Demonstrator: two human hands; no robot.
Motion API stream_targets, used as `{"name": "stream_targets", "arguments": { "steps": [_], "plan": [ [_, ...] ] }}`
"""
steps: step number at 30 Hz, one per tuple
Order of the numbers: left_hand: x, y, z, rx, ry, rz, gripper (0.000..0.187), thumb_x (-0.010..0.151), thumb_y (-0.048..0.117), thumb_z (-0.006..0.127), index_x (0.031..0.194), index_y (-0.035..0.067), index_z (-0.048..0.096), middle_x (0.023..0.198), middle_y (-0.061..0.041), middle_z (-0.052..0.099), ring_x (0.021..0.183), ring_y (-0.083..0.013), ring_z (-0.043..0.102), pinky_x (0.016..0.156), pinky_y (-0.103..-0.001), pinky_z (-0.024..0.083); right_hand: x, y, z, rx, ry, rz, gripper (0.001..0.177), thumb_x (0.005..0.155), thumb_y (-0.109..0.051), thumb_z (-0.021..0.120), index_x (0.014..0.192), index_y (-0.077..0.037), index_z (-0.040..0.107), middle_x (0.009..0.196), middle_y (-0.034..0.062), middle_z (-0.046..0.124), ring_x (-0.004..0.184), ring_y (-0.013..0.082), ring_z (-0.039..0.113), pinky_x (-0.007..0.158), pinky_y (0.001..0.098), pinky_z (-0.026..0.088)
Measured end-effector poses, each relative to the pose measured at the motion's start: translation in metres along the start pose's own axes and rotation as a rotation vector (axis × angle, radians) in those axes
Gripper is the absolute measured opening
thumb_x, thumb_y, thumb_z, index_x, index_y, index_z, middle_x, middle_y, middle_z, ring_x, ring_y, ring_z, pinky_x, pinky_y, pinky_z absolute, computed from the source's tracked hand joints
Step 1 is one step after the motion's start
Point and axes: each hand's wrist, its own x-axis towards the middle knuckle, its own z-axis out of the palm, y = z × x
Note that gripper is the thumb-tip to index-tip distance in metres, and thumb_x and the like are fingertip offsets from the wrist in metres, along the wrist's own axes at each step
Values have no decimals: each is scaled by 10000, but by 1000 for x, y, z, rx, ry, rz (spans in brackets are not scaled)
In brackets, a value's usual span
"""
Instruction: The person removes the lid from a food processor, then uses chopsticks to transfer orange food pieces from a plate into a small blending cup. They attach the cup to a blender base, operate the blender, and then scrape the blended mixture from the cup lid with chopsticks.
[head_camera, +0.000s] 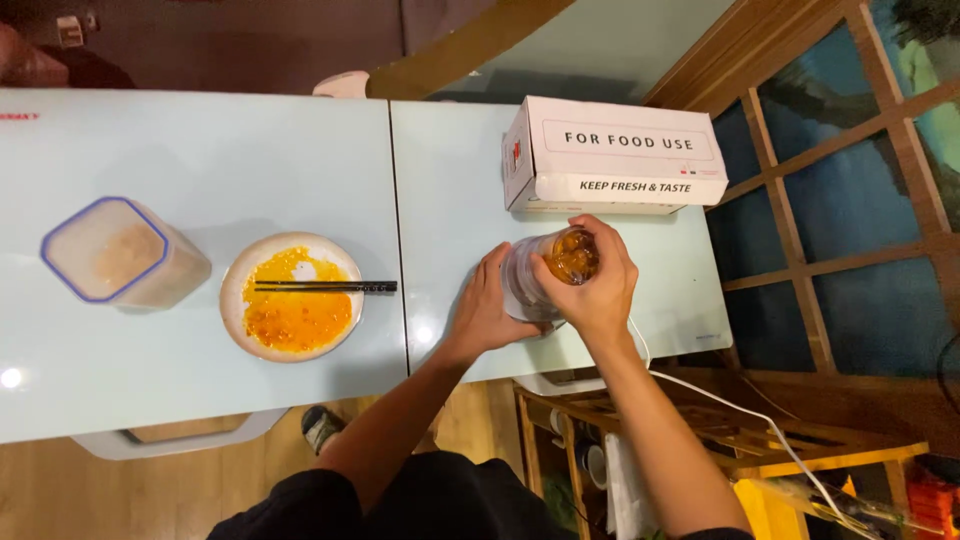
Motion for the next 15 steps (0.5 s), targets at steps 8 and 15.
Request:
{"name": "stream_targets", "arguments": {
  "steps": [8, 15],
  "plan": [
    [2, 1, -2, -2, 1, -15, 1328, 502, 419, 986, 1538, 10, 263, 1525, -223, 416, 1405, -413, 432, 1141, -474, 406, -5, -7, 2, -55, 97, 95, 562, 736, -216, 923, 1200, -27, 669, 1139, 135, 717, 1010, 255, 725, 915, 356, 590],
    [27, 25, -24, 57, -89, -29, 1345, 474, 545, 978, 1493, -3, 292, 1503, -235, 392, 1394, -408, 431, 1127, -474, 410, -132, 111, 38, 406, 303, 450, 351, 1130, -363, 563, 1260, -37, 567, 1110, 89, 649, 1013, 190, 604, 904, 332, 496]
  ]
}}
